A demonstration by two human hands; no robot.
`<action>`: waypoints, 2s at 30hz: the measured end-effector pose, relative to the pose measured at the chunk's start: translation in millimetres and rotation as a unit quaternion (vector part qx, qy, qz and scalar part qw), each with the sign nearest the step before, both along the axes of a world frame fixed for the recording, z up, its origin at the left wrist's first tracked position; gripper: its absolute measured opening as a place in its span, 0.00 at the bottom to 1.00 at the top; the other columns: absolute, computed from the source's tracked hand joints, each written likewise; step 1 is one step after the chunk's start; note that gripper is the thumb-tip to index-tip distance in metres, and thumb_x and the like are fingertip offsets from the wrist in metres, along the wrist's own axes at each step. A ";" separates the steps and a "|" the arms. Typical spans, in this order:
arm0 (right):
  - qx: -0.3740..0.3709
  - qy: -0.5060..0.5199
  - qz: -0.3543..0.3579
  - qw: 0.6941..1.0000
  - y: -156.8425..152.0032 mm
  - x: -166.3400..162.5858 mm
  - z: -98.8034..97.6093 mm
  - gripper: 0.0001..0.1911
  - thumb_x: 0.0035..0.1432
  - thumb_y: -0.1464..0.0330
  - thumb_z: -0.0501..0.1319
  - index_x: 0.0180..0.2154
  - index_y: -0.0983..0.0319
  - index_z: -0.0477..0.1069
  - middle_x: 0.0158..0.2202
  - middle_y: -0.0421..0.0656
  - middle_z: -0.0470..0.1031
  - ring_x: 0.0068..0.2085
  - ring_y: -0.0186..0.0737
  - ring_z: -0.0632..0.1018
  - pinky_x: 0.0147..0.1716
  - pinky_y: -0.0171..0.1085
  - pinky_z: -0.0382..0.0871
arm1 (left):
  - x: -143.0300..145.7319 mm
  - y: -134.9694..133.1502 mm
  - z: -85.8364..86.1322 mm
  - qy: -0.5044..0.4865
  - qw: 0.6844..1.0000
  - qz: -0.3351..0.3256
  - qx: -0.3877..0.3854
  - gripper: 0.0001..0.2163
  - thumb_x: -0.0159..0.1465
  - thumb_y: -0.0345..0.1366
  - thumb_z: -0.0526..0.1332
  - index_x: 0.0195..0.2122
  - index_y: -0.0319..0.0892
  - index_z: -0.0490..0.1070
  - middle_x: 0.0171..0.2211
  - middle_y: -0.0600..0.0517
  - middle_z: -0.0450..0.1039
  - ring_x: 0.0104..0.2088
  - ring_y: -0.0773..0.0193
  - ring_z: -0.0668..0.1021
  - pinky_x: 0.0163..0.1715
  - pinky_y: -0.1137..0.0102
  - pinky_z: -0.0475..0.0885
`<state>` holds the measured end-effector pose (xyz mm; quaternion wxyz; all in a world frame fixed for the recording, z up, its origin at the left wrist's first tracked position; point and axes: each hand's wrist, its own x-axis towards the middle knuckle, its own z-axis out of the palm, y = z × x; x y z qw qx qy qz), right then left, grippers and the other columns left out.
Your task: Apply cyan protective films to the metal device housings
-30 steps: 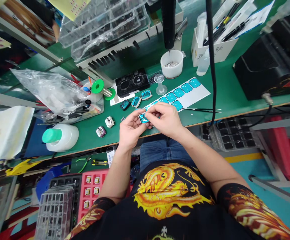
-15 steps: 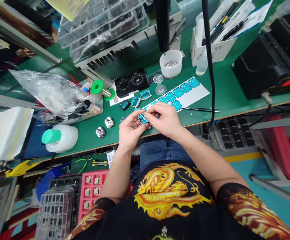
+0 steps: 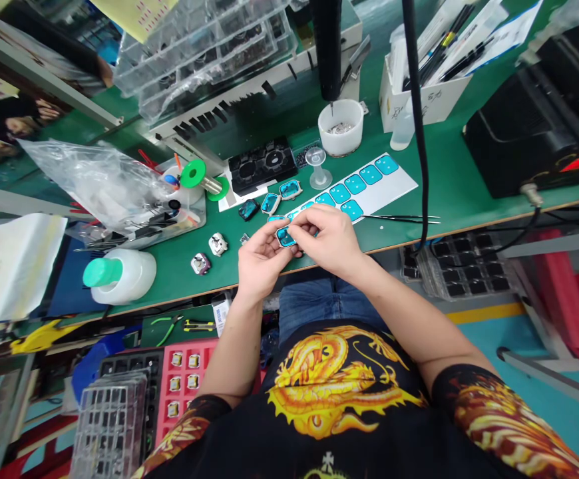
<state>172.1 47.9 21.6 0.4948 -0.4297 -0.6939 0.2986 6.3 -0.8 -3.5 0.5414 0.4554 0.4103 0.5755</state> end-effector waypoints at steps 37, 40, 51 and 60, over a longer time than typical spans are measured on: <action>0.085 -0.078 -0.069 0.991 -5.9 -3.4 -9.8 0.03 0.64 0.69 0.70 0.38 0.56 0.78 0.30 0.38 0.83 0.32 0.40 0.80 0.40 0.43 0.74 | 5.8 -6.9 -12.0 0.098 0.992 0.074 0.015 0.21 0.66 0.36 0.74 0.60 0.48 0.80 0.50 0.50 0.83 0.41 0.63 0.85 0.44 0.64 0.86; 0.094 -0.085 -0.061 0.990 -6.3 -2.9 -10.4 0.06 0.66 0.69 0.69 0.34 0.56 0.76 0.31 0.38 0.83 0.33 0.40 0.80 0.41 0.43 0.73 | 4.8 -7.0 -13.6 0.111 0.991 0.076 0.021 0.21 0.66 0.35 0.73 0.60 0.48 0.80 0.49 0.50 0.83 0.40 0.63 0.84 0.44 0.65 0.85; 0.120 -0.095 -0.047 0.987 -5.1 -1.3 -12.1 0.06 0.69 0.68 0.68 0.35 0.56 0.78 0.33 0.40 0.84 0.34 0.41 0.79 0.42 0.45 0.72 | 5.5 -7.8 -13.0 0.104 0.991 0.077 0.021 0.20 0.67 0.36 0.73 0.61 0.48 0.79 0.50 0.49 0.83 0.42 0.62 0.85 0.45 0.64 0.86; 0.124 -0.103 -0.035 0.986 -4.4 0.3 -11.2 0.03 0.69 0.67 0.68 0.40 0.56 0.81 0.37 0.42 0.86 0.38 0.44 0.82 0.45 0.47 0.74 | 5.7 -8.0 -3.2 0.053 0.997 0.063 0.000 0.20 0.67 0.39 0.75 0.60 0.49 0.79 0.49 0.50 0.84 0.45 0.60 0.87 0.46 0.64 0.87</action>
